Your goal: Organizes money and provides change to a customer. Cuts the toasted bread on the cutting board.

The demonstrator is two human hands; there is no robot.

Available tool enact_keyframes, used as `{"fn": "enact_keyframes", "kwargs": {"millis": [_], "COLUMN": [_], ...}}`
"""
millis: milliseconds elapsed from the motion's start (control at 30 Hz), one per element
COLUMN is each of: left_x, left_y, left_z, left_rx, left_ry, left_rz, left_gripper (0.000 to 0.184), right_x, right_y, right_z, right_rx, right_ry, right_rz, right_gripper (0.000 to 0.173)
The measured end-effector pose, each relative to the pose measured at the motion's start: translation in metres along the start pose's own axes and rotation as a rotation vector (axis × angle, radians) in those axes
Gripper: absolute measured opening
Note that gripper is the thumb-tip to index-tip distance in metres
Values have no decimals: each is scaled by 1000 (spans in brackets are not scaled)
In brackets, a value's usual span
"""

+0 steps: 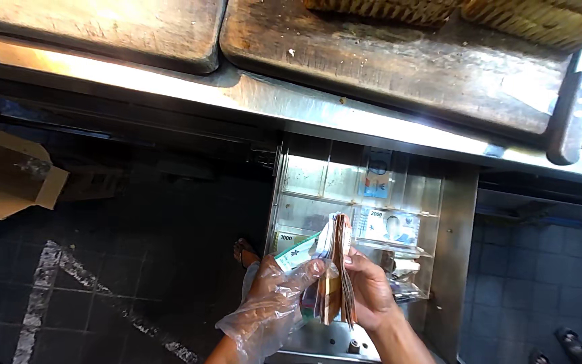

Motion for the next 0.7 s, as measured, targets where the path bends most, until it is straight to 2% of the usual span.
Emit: {"fn": "enact_keyframes", "kwargs": {"millis": [167,333,500,700], "left_x": [2,1,2,-1], "left_y": [-1,-1,-7,-7], "left_z": [-2,-2,-1,-4], "left_rx": [5,23,-37,-6], "left_ry": [-23,5,145,131], "left_rz": [-18,-16,-409,-271], "left_gripper": [51,45,50,47], "right_x": [-3,-5,-5,-7], "right_y": [-2,0,3,6], "right_z": [-2,-3,-4,-5], "right_rx": [51,110,4,-35], "right_ry": [13,20,-29,-34], "right_rz": [-34,-61,-29,-33], "right_gripper": [21,21,20,23]}}
Point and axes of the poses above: each hand's wrist, its own z-axis away from the middle knuckle, its own y-axis out of the palm, x = y × z, the point moved 3 cm from there along -z, towards the middle knuckle, and after that the axes turned 3 degrees about y, right-handed, at the moved point
